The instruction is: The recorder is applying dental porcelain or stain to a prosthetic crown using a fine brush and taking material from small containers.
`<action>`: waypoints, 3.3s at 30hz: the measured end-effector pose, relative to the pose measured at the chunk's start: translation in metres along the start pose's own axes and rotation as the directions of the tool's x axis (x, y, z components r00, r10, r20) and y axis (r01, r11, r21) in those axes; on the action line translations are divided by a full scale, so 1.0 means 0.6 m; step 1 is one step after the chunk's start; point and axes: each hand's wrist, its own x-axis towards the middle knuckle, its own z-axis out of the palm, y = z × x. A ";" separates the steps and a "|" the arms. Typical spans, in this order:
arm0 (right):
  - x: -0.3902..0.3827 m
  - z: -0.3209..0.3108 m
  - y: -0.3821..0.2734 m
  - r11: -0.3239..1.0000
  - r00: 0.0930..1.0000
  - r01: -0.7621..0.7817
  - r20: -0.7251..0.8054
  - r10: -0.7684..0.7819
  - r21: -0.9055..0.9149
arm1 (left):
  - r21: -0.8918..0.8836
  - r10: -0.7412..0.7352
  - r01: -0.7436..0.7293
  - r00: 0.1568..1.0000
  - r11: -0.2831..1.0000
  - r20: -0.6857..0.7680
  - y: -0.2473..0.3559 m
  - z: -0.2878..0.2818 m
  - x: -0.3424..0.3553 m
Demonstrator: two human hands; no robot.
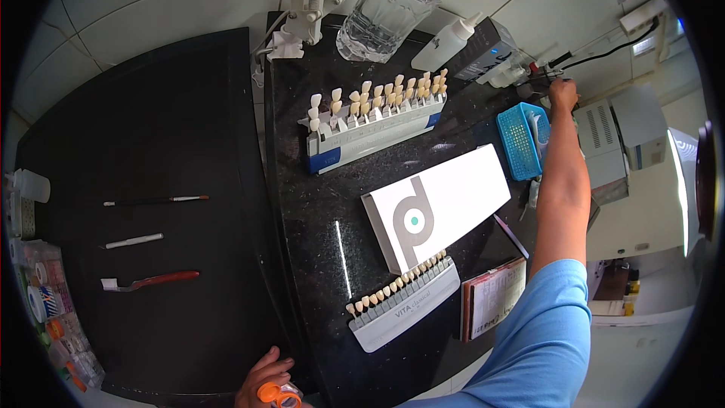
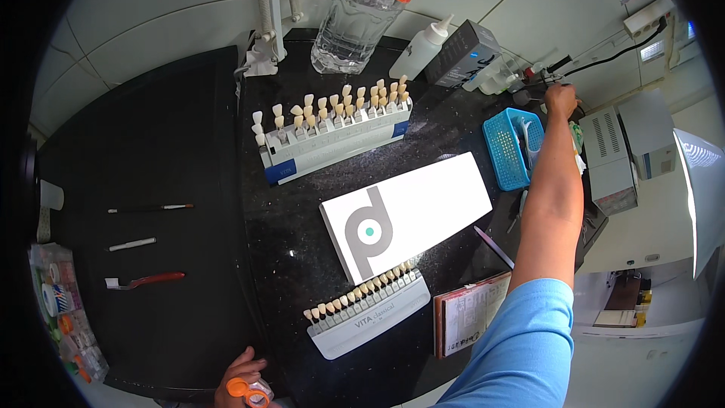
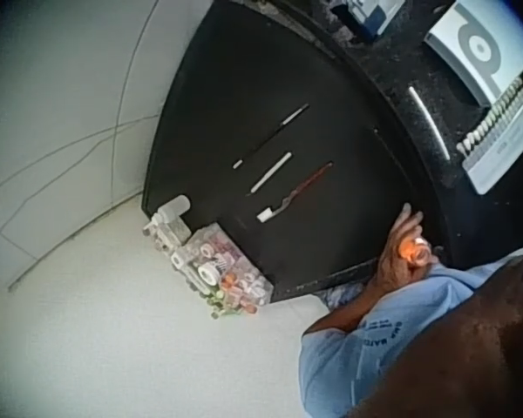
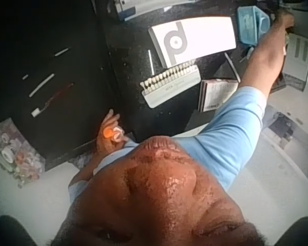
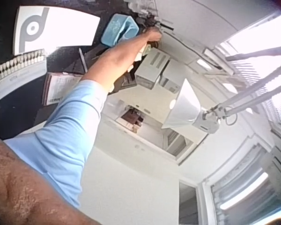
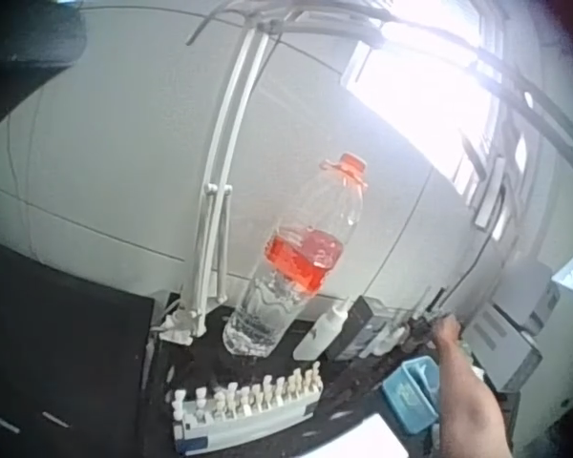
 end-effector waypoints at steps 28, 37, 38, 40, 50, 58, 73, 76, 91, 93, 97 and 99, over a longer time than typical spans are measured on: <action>-0.045 -0.020 -0.031 0.965 0.981 0.090 -0.191 -0.042 0.248 | -0.012 0.034 -0.034 0.999 0.999 0.002 0.014 -0.005 0.016; -0.020 0.008 0.002 0.992 0.997 0.046 -0.067 -0.038 0.117 | 0.024 0.107 -0.106 0.994 0.994 -0.011 0.003 -0.002 0.014; -0.023 0.010 0.002 0.993 0.998 0.016 -0.054 -0.010 0.114 | 0.023 0.098 -0.097 0.995 0.995 -0.011 0.003 -0.001 0.014; -0.023 0.008 -0.008 0.977 0.997 -0.072 -0.003 0.074 0.200 | 0.030 0.053 -0.053 0.999 0.998 0.009 0.005 -0.001 0.009; -0.024 0.006 -0.011 0.995 1.000 0.011 0.027 -0.014 0.096 | -0.036 -0.082 0.083 0.996 0.996 0.027 -0.001 0.003 -0.008; -0.018 -0.013 -0.012 0.999 1.000 -0.014 -0.004 0.014 0.049 | 0.000 -0.071 0.071 0.997 0.997 0.043 -0.005 -0.001 -0.013; -0.028 -0.030 -0.026 0.997 0.998 -0.041 0.049 0.038 0.068 | 0.013 -0.088 0.088 0.996 0.996 0.026 -0.007 0.001 -0.019; -0.020 -0.021 -0.017 1.000 1.000 -0.005 0.028 0.005 0.009 | 0.009 -0.093 0.093 0.995 0.996 0.027 -0.006 0.001 -0.017; -0.006 -0.018 -0.007 0.936 0.978 -0.190 0.137 0.155 0.295 | 0.016 -0.098 0.098 0.994 0.995 0.039 -0.010 0.002 -0.021; -0.018 -0.025 -0.021 0.892 0.961 -0.264 0.181 0.210 0.368 | 0.026 -0.097 0.096 0.994 0.995 0.039 -0.007 0.001 -0.020; -0.031 -0.045 -0.038 0.957 0.983 -0.156 0.129 0.127 0.245 | 0.042 -0.152 0.151 0.987 0.988 0.044 0.010 -0.004 -0.013; -0.034 -0.050 -0.041 0.984 0.990 -0.094 0.119 0.077 0.149 | 0.036 -0.183 0.182 0.982 0.983 0.042 0.009 -0.004 -0.015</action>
